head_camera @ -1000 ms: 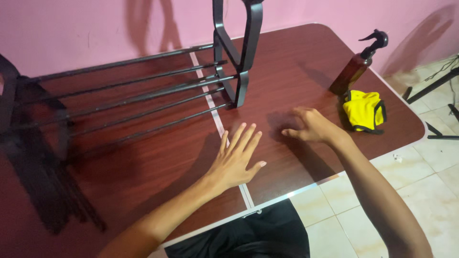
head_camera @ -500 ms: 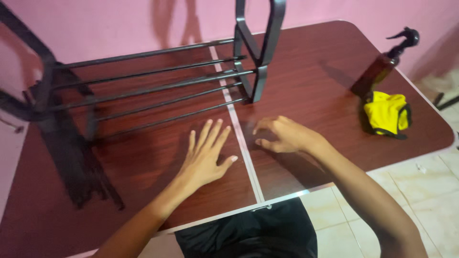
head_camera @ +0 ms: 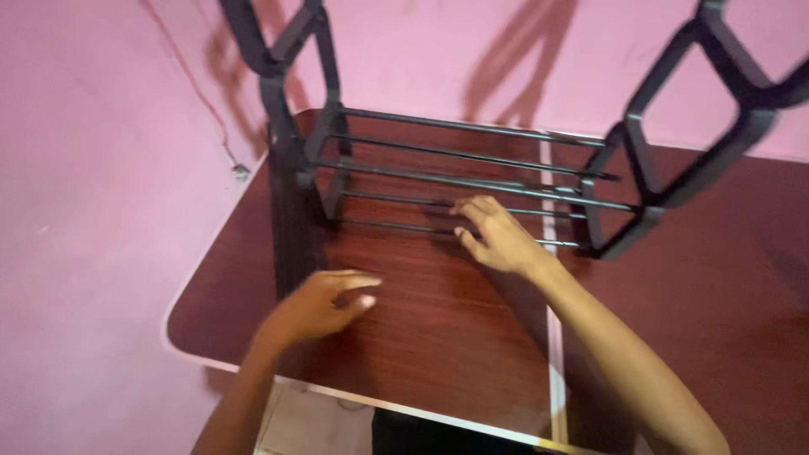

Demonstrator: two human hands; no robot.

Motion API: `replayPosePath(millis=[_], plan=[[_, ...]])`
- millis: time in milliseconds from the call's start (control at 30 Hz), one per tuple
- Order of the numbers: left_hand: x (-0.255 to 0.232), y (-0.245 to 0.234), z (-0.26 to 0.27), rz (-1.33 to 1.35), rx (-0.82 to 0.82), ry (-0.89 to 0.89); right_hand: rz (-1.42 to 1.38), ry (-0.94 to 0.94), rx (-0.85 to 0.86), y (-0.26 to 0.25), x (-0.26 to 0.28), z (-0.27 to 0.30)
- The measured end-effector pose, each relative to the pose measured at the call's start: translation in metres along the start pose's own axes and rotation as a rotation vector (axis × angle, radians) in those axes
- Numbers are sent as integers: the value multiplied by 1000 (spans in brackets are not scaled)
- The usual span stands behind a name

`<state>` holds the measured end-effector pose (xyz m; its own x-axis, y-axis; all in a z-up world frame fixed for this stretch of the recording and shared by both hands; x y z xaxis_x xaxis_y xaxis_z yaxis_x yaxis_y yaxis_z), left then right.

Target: The person assembles a metal rack by inserting horizontal rods into slots on two vertical frames. They align and press each rod into place, then secure the second vertical frame to complete the structure.

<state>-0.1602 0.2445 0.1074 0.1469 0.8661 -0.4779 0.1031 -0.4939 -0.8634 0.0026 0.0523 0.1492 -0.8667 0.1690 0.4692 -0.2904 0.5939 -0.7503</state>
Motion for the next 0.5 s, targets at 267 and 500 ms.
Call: replayPosePath(millis=[267, 500], plan=[[216, -93, 12, 169, -497, -293, -18, 227, -36, 48, -89, -91], [267, -91, -97, 141, -705, -183, -62, 140, 48, 121, -131, -159]])
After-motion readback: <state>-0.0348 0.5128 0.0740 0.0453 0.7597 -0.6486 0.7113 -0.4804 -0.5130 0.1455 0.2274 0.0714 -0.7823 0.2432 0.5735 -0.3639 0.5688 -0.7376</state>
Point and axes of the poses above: each hand's wrist, its own z-axis away from the middle knuckle, its own y-axis out of the palm, x = y × z, the point moved 10 cm from there along -z, towards the middle knuckle, and after that the axes turned 9 degrees about -z, right-handed, at the moved point
